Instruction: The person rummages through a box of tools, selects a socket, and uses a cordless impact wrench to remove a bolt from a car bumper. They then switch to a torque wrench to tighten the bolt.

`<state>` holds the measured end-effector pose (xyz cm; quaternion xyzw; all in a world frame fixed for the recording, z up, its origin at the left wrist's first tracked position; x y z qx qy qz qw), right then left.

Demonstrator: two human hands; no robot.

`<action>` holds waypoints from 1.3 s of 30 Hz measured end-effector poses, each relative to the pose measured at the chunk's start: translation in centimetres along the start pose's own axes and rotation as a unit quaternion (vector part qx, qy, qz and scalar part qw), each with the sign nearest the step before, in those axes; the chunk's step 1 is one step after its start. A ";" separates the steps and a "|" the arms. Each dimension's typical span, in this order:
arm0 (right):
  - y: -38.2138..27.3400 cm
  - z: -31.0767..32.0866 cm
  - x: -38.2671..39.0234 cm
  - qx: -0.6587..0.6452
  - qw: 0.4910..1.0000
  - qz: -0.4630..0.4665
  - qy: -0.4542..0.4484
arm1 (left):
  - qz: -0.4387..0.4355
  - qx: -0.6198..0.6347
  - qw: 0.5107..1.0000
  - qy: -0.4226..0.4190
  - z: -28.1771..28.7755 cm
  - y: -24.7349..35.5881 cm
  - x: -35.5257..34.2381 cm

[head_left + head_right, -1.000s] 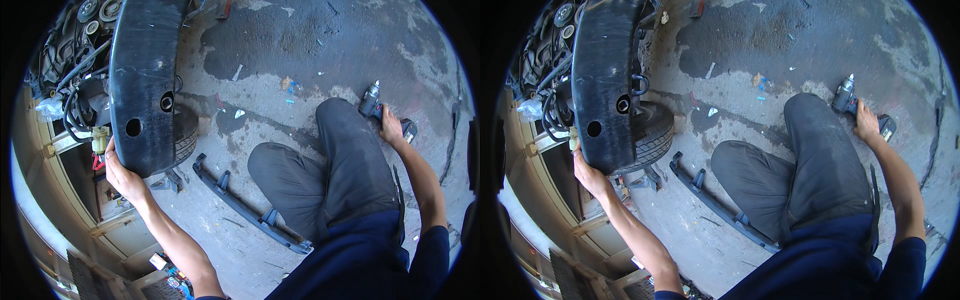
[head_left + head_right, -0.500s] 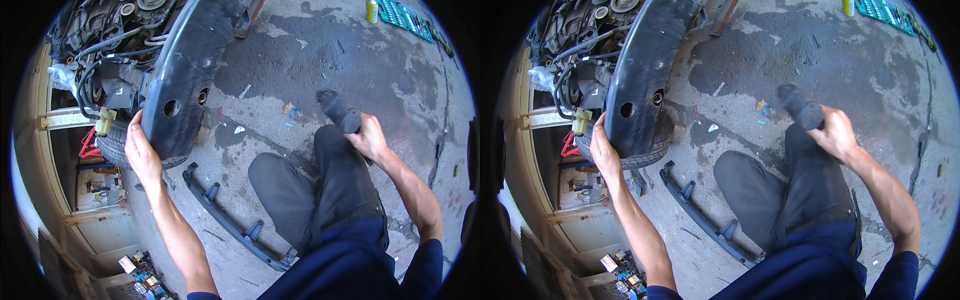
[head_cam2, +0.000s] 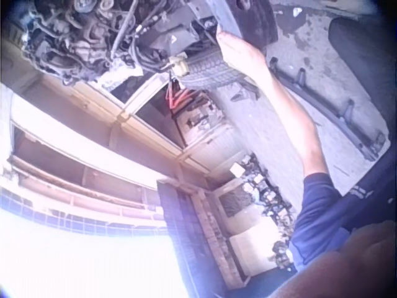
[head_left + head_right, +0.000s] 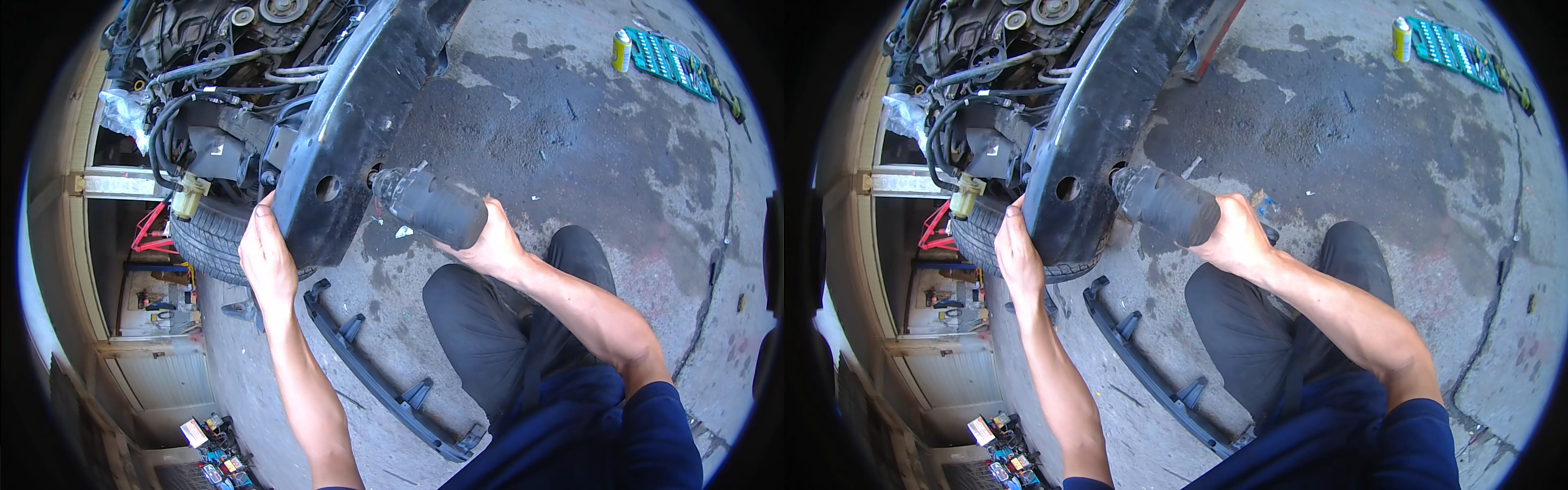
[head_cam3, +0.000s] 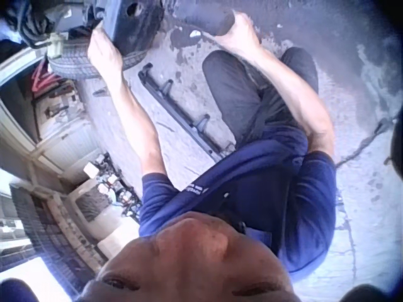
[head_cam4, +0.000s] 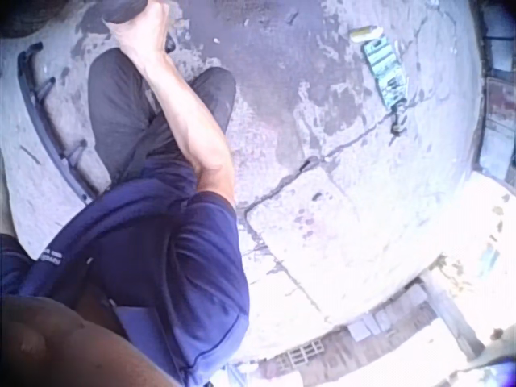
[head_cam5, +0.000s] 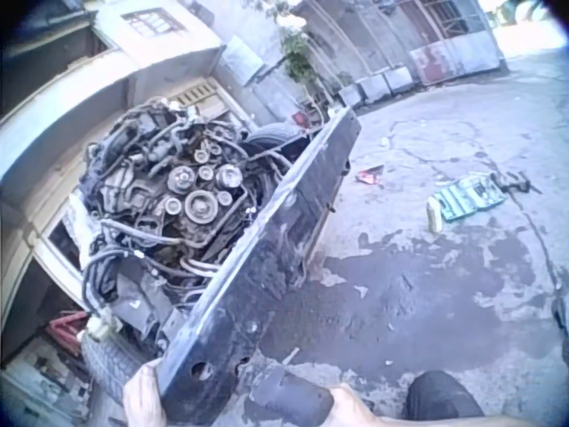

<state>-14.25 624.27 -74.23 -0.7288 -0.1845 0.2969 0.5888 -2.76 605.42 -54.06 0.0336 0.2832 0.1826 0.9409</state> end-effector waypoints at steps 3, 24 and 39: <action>-0.3 0.0 -0.3 0.003 1.000 0.006 -0.005 | -0.006 -0.003 1.000 0.001 -0.1 0.0 0.0; -3.5 4.1 -4.5 0.336 0.932 0.082 -0.105 | -0.011 0.030 0.999 0.016 -0.4 0.7 0.2; -1.0 2.6 -4.0 0.192 0.976 0.030 -0.095 | 0.008 0.036 0.999 0.009 -0.3 1.2 0.1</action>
Point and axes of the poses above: each hand's wrist, its own x-axis away from the middle knuckle, its own z-axis out of the back of the hand, y = z × x, the point moved 1 cm from there along -x, towards the middle knuckle, and after that the axes turned 6 degrees about -z, right-handed, at the moved point
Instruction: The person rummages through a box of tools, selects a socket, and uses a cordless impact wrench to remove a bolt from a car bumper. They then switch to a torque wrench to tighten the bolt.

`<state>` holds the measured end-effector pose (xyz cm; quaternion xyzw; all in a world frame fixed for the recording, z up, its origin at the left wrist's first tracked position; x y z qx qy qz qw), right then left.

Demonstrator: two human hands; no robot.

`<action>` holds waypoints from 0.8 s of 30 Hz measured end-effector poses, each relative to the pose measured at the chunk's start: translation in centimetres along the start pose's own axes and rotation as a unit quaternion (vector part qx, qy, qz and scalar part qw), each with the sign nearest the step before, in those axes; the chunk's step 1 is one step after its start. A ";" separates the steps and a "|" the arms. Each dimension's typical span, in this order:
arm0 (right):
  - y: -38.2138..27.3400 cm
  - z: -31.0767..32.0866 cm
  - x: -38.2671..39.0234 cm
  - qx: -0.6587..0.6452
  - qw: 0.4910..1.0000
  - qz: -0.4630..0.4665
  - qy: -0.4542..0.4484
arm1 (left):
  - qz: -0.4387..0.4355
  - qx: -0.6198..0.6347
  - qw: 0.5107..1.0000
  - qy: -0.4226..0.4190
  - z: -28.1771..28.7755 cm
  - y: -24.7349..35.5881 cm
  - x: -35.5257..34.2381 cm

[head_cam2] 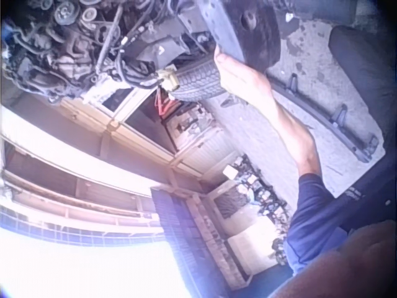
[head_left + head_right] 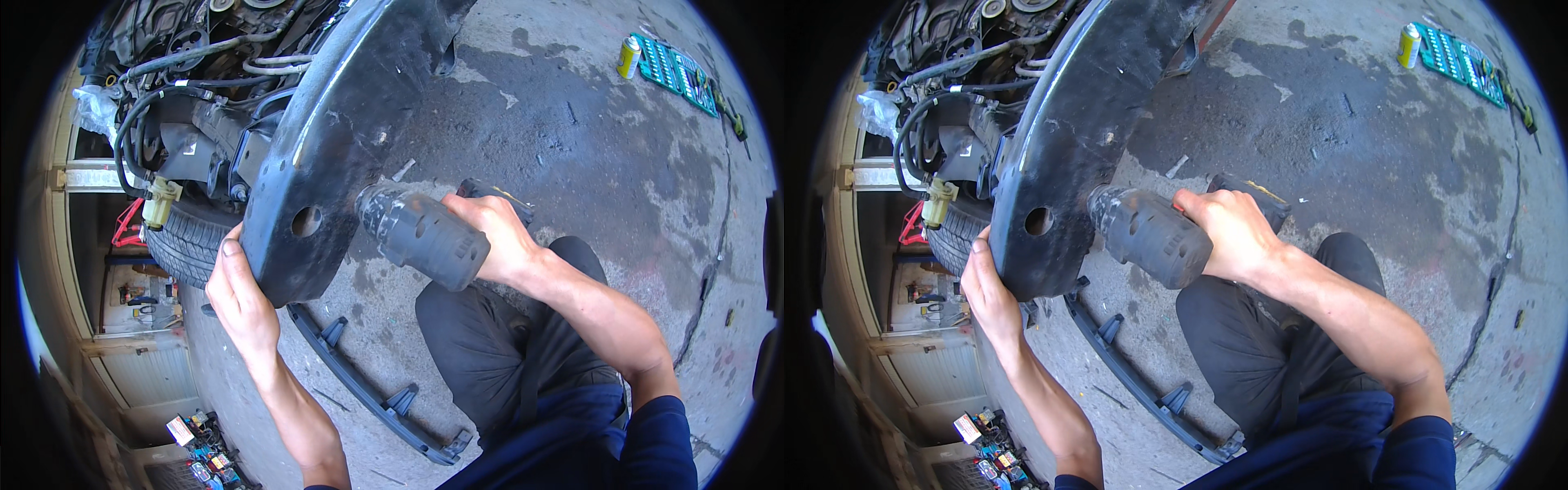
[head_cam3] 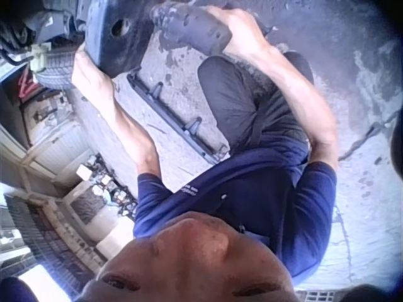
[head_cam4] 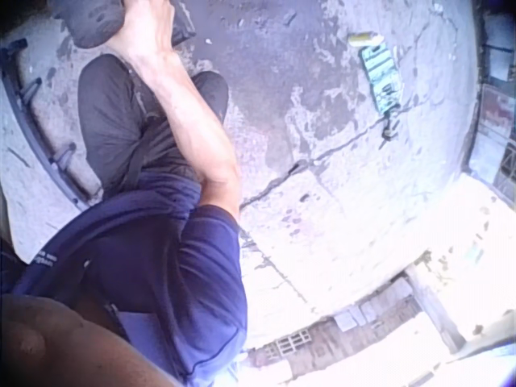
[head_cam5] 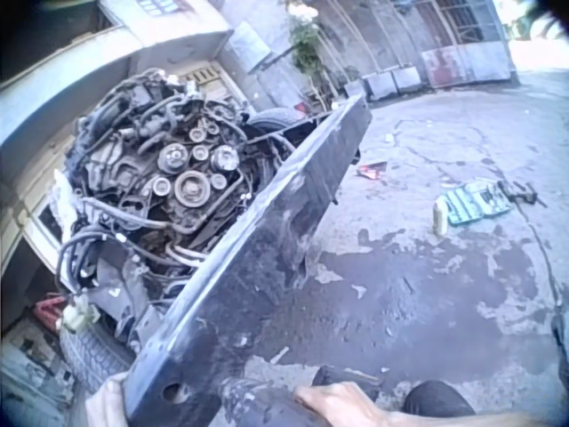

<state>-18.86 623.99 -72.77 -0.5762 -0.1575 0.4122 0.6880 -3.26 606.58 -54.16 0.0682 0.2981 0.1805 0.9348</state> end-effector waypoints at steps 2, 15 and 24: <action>0.0 0.0 0.2 -0.001 1.000 0.001 0.005 | -0.001 0.003 1.000 0.002 0.0 0.0 0.0; 1.6 -2.0 2.1 -0.086 0.984 0.115 0.101 | -0.006 0.024 1.000 -0.007 0.2 -1.4 0.2; 4.3 -4.0 11.8 -0.171 0.969 0.092 0.153 | -0.002 0.045 0.995 0.085 -0.9 0.2 1.3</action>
Point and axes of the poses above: each hand's wrist, its own x-axis away from the middle knuckle, its own z-axis out of the back of the hand, y = z × x, the point moved 1 cm from there along -x, towards the middle knuckle, and after that the axes turned 6 degrees about -z, right-handed, at the moved point
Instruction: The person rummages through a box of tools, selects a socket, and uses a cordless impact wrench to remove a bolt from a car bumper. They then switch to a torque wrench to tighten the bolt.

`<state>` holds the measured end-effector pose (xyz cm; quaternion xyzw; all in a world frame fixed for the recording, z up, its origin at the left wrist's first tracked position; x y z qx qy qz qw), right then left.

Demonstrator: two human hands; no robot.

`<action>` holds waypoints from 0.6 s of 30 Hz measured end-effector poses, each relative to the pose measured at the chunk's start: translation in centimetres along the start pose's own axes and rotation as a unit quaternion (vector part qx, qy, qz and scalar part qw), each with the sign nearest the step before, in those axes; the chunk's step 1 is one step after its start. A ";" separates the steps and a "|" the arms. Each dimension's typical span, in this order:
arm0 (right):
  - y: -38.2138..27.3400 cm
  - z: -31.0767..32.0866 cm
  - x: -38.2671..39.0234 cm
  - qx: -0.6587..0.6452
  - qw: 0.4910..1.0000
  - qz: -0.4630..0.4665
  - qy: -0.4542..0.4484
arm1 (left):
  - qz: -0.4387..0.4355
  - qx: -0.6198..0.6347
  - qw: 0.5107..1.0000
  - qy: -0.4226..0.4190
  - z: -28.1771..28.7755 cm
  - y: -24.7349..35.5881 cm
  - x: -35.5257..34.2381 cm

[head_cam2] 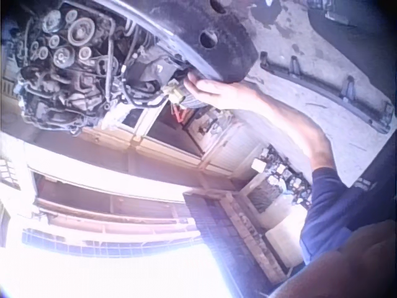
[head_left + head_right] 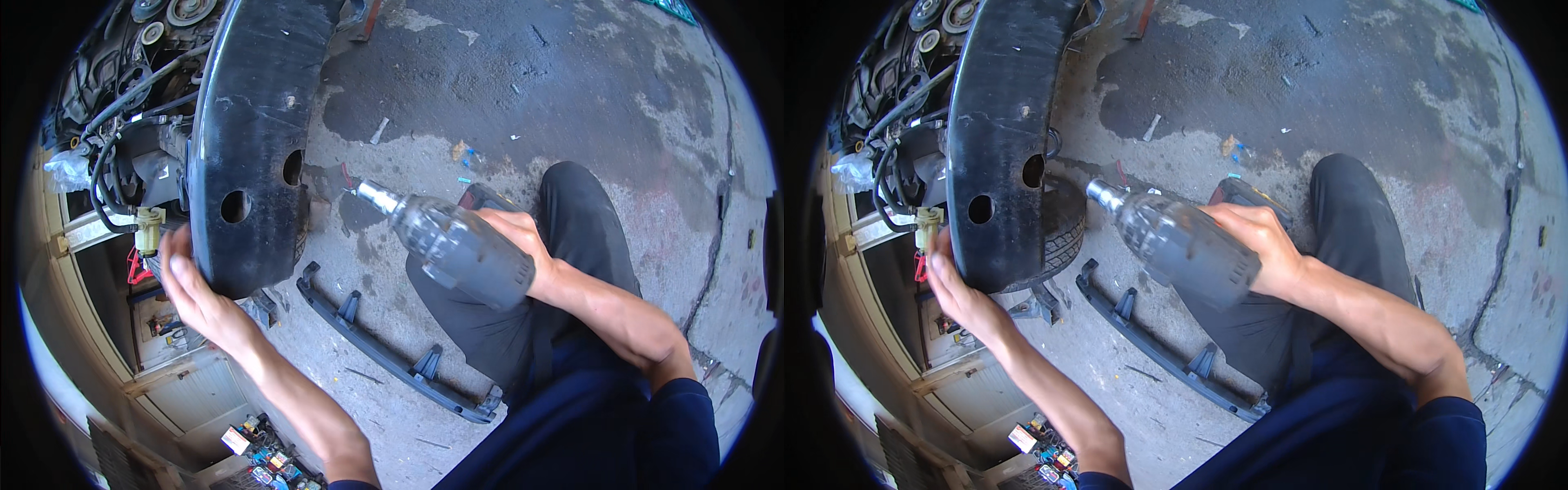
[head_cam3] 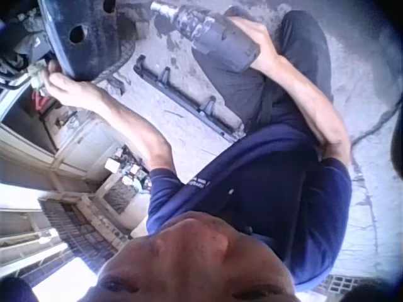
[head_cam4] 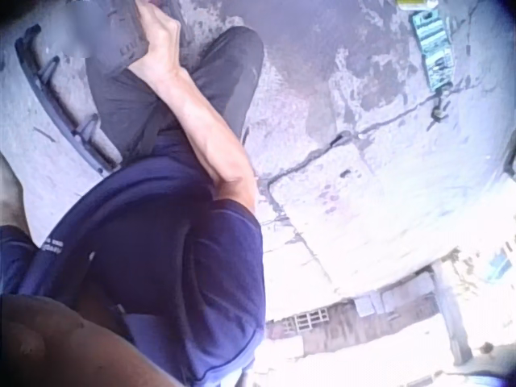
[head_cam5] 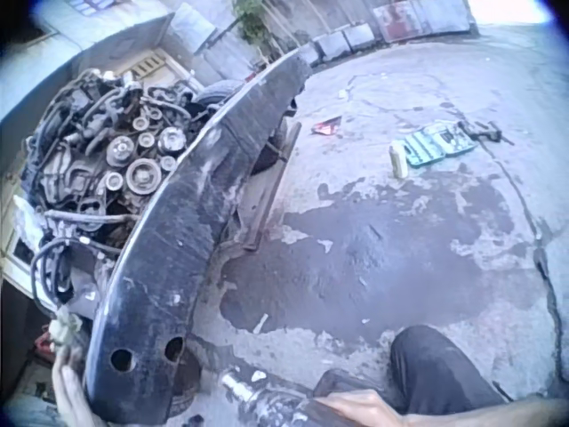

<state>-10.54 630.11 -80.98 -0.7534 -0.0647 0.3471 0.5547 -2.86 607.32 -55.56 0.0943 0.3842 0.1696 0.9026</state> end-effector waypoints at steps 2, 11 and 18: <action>-1.1 0.6 1.5 -0.007 1.000 -0.018 -0.008 | -0.049 -0.075 0.971 0.219 -0.7 2.9 2.9; -4.1 1.5 5.4 0.055 0.998 -0.013 -0.013 | 0.409 0.621 0.638 -0.200 -8.5 8.6 15.7; -5.9 2.6 8.4 0.062 0.998 0.000 0.019 | 0.400 0.618 0.672 -0.079 -7.7 4.4 12.5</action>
Point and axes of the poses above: each hand's wrist, its own x-axis away from the middle knuckle, its own z-axis out of the back of the hand, y = z × x, the point moved 1 cm from there along -x, towards the middle knuckle, and after that the axes turned 6 degrees about -z, right-handed, at the moved point
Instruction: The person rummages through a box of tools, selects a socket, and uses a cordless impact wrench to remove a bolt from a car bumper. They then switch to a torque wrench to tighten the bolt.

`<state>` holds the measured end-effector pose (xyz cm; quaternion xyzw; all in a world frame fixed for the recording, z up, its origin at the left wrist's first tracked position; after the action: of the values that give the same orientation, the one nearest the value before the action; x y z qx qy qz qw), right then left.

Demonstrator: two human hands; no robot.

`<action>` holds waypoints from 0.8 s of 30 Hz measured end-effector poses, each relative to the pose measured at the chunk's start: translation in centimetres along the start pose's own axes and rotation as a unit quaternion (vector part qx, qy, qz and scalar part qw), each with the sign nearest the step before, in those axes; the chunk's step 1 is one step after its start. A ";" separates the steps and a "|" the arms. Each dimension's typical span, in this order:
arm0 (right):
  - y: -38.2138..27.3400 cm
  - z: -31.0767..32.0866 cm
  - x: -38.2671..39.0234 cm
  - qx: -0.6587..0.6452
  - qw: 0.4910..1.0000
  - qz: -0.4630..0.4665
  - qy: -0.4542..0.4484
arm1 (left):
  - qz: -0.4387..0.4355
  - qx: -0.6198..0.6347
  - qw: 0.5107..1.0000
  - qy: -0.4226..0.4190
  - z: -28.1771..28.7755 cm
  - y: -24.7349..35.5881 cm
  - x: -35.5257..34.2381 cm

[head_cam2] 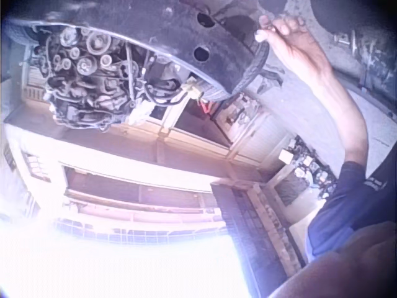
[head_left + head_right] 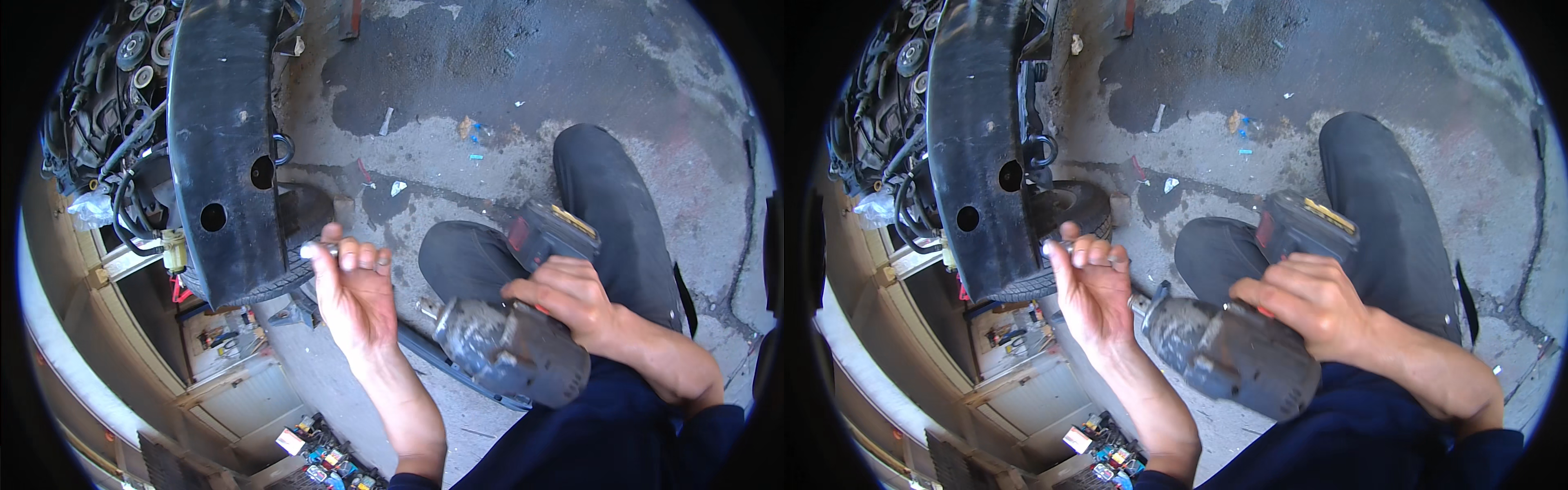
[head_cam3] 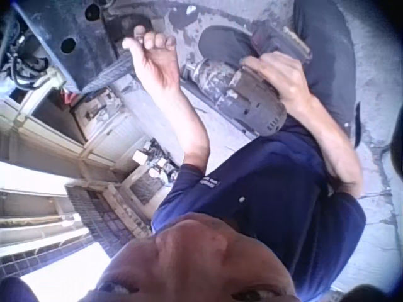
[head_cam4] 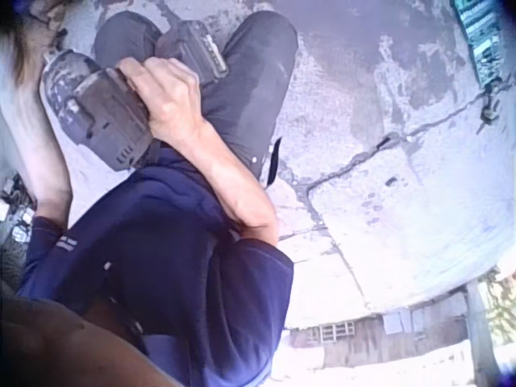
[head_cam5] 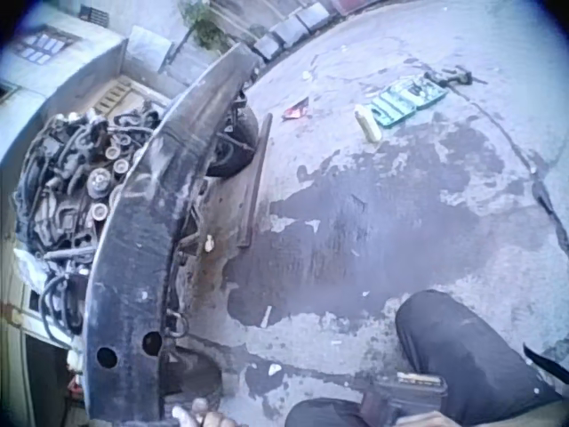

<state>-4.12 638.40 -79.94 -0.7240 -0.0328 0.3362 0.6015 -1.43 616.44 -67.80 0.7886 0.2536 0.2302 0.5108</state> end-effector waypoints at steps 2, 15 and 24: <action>-0.4 0.4 0.7 -0.009 1.000 -0.017 0.024 | 0.067 -0.091 0.993 -0.037 0.8 0.0 -0.6; -1.9 0.9 1.2 -0.009 0.999 -0.028 0.037 | -0.022 -0.050 0.990 -0.129 -3.5 1.7 -3.8; 2.6 -0.1 -2.1 0.002 0.998 -0.018 0.052 | -0.117 -0.093 0.984 -0.096 -1.4 5.5 -3.4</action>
<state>-6.61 636.62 -81.30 -0.7386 -0.0134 0.2875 0.6097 -3.99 613.30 -62.53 0.7209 0.2709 0.1145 0.6276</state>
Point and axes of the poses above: each hand's wrist, its own x-axis away from the middle knuckle, its own z-axis out of the back of the hand, y = z × x, the point moved 1 cm from there along -x, towards the middle knuckle, and after that the axes turned 6 degrees about -z, right-handed, at the moved point
